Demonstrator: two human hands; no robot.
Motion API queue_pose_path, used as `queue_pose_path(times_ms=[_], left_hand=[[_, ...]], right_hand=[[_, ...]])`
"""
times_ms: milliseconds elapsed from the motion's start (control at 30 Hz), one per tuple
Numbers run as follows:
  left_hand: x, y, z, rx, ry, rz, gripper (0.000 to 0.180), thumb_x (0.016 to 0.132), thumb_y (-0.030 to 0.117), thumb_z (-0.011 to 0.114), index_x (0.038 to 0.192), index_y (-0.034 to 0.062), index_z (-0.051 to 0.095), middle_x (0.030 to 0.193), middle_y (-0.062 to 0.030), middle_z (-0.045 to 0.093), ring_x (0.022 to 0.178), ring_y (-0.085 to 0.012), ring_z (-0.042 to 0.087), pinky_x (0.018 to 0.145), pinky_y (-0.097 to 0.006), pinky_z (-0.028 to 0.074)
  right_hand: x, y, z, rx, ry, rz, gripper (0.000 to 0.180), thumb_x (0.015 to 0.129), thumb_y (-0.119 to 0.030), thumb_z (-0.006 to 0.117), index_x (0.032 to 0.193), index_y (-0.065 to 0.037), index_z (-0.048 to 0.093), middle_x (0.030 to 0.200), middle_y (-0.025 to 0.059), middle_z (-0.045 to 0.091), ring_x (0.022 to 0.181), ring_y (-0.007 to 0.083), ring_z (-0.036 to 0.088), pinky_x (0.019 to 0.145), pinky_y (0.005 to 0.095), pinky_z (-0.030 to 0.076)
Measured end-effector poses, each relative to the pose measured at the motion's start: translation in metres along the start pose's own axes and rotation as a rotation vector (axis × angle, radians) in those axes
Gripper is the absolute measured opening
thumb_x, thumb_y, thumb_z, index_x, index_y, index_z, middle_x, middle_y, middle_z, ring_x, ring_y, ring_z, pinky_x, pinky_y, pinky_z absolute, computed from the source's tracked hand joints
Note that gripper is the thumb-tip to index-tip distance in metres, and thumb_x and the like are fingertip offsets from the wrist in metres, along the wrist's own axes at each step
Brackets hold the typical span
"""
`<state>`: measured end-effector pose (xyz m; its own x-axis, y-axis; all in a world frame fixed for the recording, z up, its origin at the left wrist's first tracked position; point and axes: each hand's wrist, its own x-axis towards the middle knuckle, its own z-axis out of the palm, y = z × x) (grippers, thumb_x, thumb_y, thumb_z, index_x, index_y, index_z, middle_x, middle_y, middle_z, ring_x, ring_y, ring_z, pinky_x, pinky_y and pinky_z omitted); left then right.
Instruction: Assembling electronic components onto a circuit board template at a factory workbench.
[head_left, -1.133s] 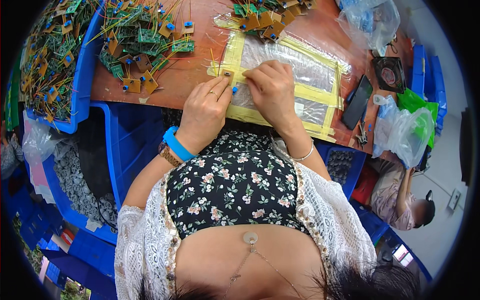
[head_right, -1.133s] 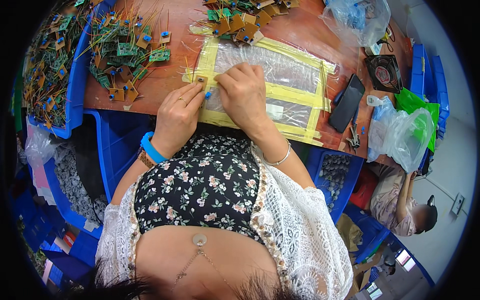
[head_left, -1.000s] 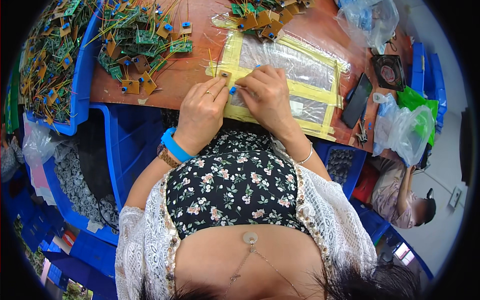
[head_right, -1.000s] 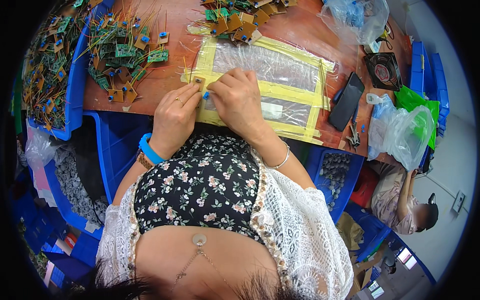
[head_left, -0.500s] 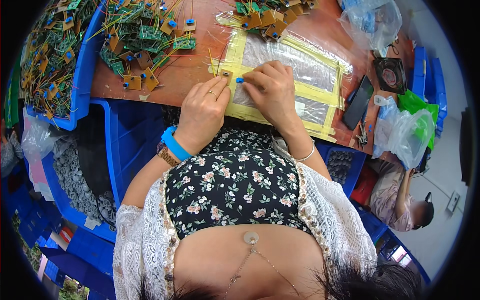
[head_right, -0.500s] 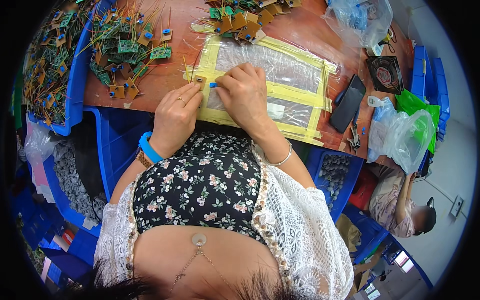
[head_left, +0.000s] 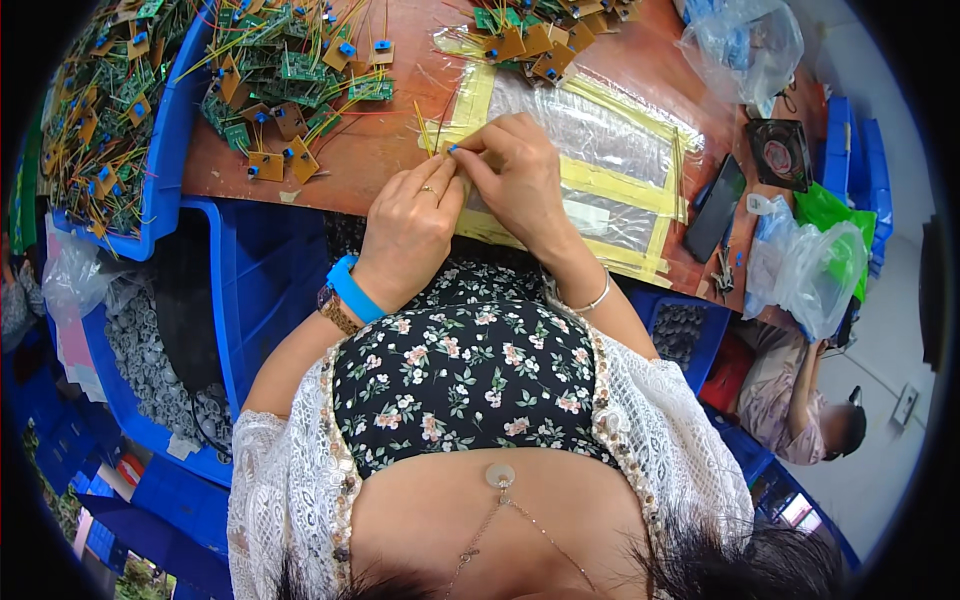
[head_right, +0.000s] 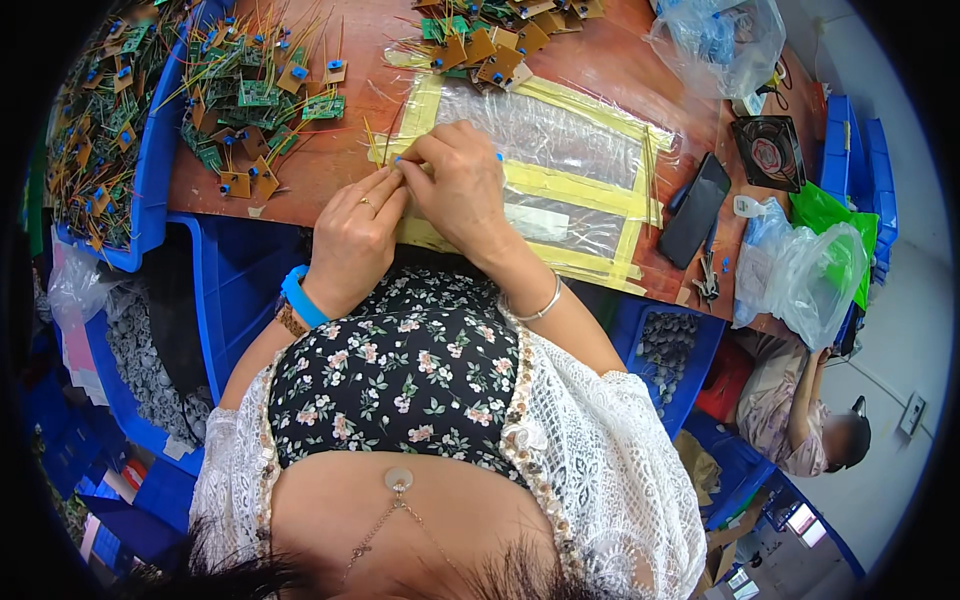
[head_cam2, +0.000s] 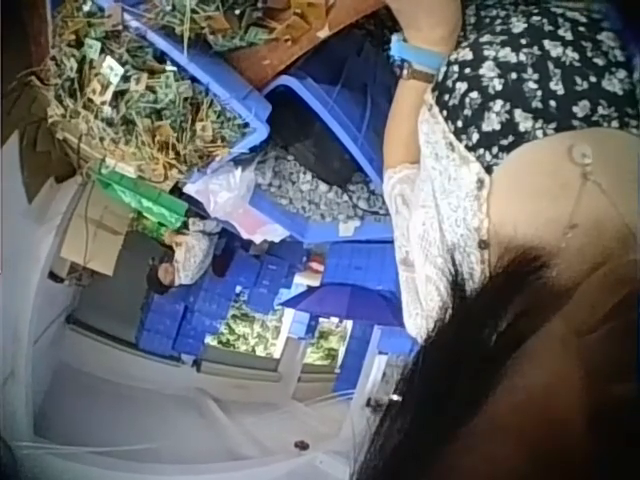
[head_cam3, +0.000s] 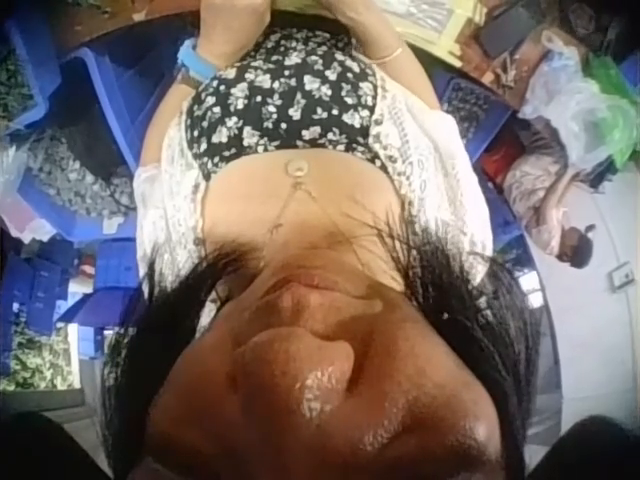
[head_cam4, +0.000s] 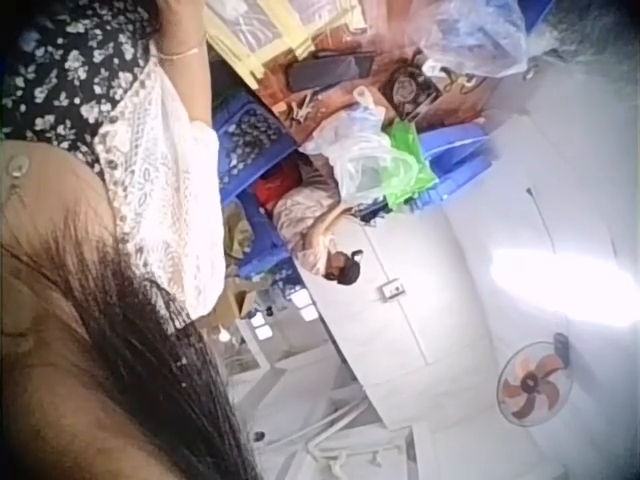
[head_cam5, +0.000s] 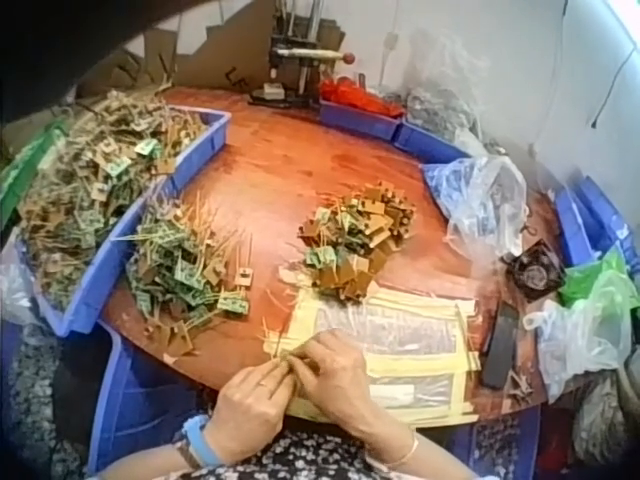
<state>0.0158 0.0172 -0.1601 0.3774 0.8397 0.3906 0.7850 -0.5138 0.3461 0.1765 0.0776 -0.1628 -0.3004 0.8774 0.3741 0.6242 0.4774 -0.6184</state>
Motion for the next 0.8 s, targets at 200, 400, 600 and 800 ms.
queue_pose_path(times_ms=[200,400,600,800], left_hand=[[0.001,0.000,-0.001,0.017,0.001,0.015,0.030,0.081,0.003,0.062,0.107,-0.0068,0.069,0.116,-0.0190,0.071,0.115,-0.0289,0.065,0.096,-0.038,0.052],[0.002,0.000,0.000,0.051,-0.025,0.020,0.030,0.081,0.005,0.061,0.107,-0.0075,0.069,0.115,-0.0196,0.071,0.114,-0.0289,0.066,0.095,-0.038,0.053],[0.001,0.001,0.002,0.084,-0.012,0.018,0.026,0.081,0.005,0.061,0.102,-0.0061,0.070,0.115,-0.0183,0.071,0.114,-0.0279,0.066,0.094,-0.037,0.053],[0.001,0.003,0.001,0.080,-0.018,0.015,0.025,0.081,0.006,0.061,0.102,-0.0053,0.069,0.114,-0.0172,0.071,0.114,-0.0263,0.066,0.093,-0.037,0.052]], right_hand=[[0.008,0.001,0.004,0.043,-0.069,0.044,0.011,0.078,-0.008,0.079,0.078,-0.001,0.071,0.077,0.0098,0.066,0.079,0.0299,0.059,0.071,0.0397,0.048],[0.015,-0.006,0.000,-0.014,-0.164,0.037,0.010,0.078,-0.010,0.078,0.078,-0.002,0.071,0.077,0.0105,0.066,0.082,0.0304,0.062,0.072,0.0413,0.050],[0.018,-0.013,0.002,-0.171,-0.192,-0.017,0.010,0.078,-0.010,0.074,0.075,-0.002,0.068,0.078,0.0105,0.067,0.084,0.0314,0.064,0.071,0.0421,0.053],[0.015,-0.008,-0.003,-0.085,-0.191,0.045,0.009,0.077,-0.007,0.074,0.075,-0.002,0.068,0.076,0.0114,0.066,0.084,0.0318,0.064,0.071,0.0429,0.052]])
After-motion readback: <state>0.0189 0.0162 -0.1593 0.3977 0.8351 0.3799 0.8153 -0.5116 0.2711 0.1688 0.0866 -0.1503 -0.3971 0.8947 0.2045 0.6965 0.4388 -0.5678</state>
